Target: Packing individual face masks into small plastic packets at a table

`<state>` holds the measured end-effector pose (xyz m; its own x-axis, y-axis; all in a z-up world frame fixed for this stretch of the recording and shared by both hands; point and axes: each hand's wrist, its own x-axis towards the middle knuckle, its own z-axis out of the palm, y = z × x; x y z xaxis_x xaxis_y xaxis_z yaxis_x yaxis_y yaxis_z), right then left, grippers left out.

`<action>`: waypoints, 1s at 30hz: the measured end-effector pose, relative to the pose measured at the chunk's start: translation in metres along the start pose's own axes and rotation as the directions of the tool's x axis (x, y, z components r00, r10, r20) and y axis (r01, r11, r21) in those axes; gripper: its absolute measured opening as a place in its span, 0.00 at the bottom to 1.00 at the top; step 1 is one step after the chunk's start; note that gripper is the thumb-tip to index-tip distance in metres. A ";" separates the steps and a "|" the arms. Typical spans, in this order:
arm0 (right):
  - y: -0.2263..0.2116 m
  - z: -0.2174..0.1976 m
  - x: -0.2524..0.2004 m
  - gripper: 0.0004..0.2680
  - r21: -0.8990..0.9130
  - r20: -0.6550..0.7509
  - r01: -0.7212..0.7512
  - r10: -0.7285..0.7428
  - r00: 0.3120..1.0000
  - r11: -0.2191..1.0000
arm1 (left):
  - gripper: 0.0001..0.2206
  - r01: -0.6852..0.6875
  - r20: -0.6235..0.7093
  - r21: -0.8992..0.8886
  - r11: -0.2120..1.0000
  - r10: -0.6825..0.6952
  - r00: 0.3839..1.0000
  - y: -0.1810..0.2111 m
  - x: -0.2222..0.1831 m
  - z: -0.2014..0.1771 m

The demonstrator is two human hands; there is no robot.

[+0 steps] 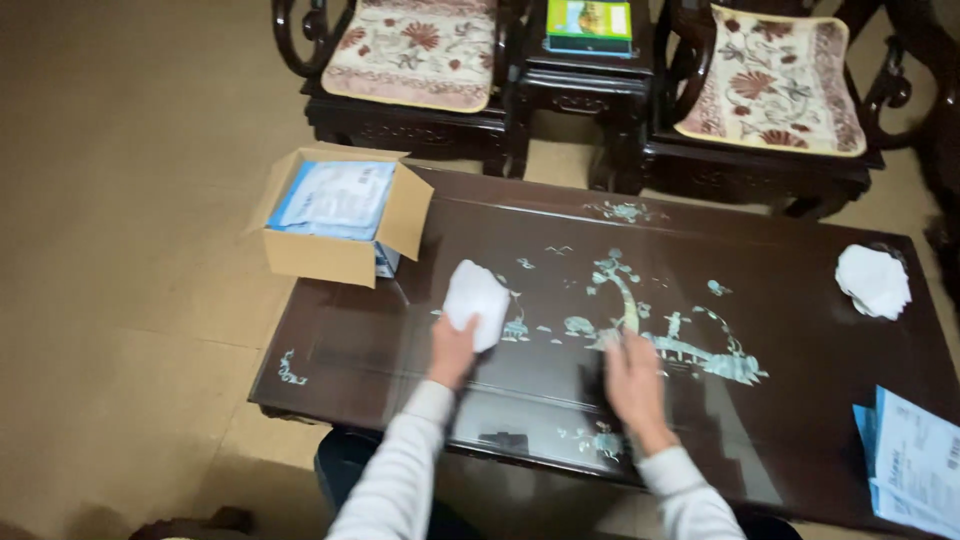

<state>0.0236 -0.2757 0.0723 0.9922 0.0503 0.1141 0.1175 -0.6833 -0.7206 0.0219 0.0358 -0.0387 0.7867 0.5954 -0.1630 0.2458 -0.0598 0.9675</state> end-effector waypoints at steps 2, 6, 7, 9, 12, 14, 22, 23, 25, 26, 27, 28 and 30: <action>0.066 -0.011 -0.002 0.20 -0.153 -0.049 0.039 -0.047 0.998 0.987 | 0.20 -0.046 0.026 0.164 0.985 0.042 0.999 0.009 0.033 -0.063; 0.105 -0.034 -0.019 0.27 -0.457 -0.024 0.070 -0.091 0.996 0.887 | 0.31 0.044 0.128 0.665 0.745 -0.172 0.977 0.082 0.040 -0.138; 0.110 -0.028 -0.022 0.27 -0.458 -0.049 0.060 -0.092 0.995 0.887 | 0.31 0.019 0.143 0.662 0.749 -0.152 0.978 0.056 0.041 -0.141; 0.120 -0.019 -0.023 0.27 -0.577 -0.079 0.075 -0.147 0.986 0.814 | 0.40 -0.150 -0.021 0.904 0.400 0.393 0.919 0.007 0.049 -0.142; 0.126 -0.016 -0.023 0.26 -0.592 -0.123 0.058 -0.162 0.979 0.804 | 0.32 -0.188 -0.076 0.886 0.424 0.534 0.842 0.013 0.028 -0.139; 0.129 -0.014 -0.023 0.25 -0.593 -0.150 0.051 -0.173 0.973 0.804 | 0.31 -0.166 -0.087 0.904 0.394 0.550 0.830 0.013 0.025 -0.134; 0.122 -0.020 -0.022 0.27 -0.512 -0.037 -0.052 0.039 0.999 0.857 | 0.29 -0.106 -0.134 0.934 0.342 0.609 0.782 0.024 0.005 -0.125; 0.126 -0.018 -0.022 0.26 -0.529 -0.066 -0.027 -0.010 0.998 0.848 | 0.30 -0.103 -0.141 0.929 0.356 0.596 0.790 0.023 0.005 -0.124; 0.131 -0.015 -0.021 0.26 -0.547 -0.098 -0.004 -0.059 0.993 0.837 | 0.32 -0.102 -0.147 0.923 0.372 0.585 0.798 0.023 0.004 -0.123; 0.132 -0.015 -0.021 0.26 -0.546 -0.089 -0.003 -0.055 0.994 0.838 | 0.30 -0.107 -0.141 0.927 0.360 0.596 0.790 0.022 0.005 -0.122; 0.133 -0.015 -0.022 0.26 -0.545 -0.079 -0.002 -0.050 0.996 0.838 | 0.28 -0.110 -0.134 0.931 0.349 0.606 0.784 0.020 0.004 -0.123; 0.134 -0.015 -0.023 0.26 -0.546 -0.081 -0.003 -0.049 0.996 0.838 | 0.28 -0.112 -0.133 0.930 0.349 0.606 0.784 0.015 0.005 -0.123; 0.134 -0.015 -0.021 0.26 -0.526 -0.078 -0.017 -0.029 0.997 0.850 | 0.24 -0.148 -0.089 0.927 0.344 0.587 0.805 0.006 0.010 -0.123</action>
<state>0.0182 -0.3789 -0.0162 0.9821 0.0131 0.1879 0.0615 -0.9651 -0.2544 -0.0380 0.1396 -0.0104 0.7267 0.5154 0.4542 0.4933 -0.8516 0.1772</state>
